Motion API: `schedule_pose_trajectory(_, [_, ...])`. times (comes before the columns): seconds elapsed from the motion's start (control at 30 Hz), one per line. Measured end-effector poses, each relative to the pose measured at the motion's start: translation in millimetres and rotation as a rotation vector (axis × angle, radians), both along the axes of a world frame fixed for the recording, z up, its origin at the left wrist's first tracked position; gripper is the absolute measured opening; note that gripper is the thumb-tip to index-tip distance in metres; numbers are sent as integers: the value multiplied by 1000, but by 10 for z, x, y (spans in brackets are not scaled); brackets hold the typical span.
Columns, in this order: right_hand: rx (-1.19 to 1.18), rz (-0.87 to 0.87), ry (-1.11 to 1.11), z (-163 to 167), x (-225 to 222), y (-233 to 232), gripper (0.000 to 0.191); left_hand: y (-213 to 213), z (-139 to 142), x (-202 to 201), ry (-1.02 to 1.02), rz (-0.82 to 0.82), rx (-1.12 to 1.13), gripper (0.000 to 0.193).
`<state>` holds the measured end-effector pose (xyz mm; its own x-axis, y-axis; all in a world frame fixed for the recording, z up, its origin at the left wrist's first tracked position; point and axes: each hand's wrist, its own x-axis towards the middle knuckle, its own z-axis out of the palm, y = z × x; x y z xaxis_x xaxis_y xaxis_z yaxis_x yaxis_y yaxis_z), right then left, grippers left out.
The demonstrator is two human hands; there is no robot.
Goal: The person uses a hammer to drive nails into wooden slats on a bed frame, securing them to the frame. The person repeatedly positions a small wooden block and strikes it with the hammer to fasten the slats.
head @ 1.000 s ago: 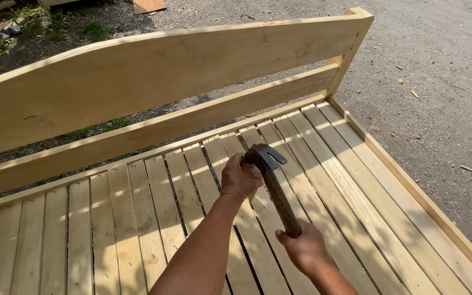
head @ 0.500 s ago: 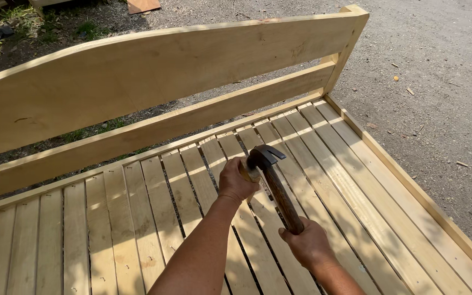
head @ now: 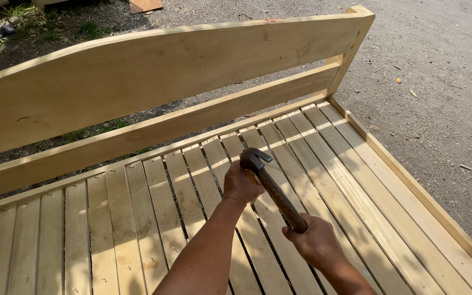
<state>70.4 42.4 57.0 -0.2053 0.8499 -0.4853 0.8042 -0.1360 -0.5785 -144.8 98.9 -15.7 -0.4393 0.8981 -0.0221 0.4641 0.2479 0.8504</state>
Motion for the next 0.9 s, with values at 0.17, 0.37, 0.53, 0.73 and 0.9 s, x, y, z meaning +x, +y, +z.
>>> schedule_pose_trajectory(0.17, [84,-159,233,-33,-1,-19,38,-18,-23,-2,7,24,59,69])
schedule_pose_trajectory(0.37, [-81,-122,34,-188,30,-10,36,-20,-73,1,70,25,30,57])
schedule_pose_trajectory(0.53, [99,-197,280,-280,77,18,39,-24,-109,13,65,28,77,61])
schedule_pose_trajectory(0.73, [109,-161,155,-336,58,-33,32,-13,-67,-36,108,13,29,63])
schedule_pose_trajectory(0.9, [-71,-129,3,-334,75,-7,29,-48,-122,-9,91,-6,-43,63])
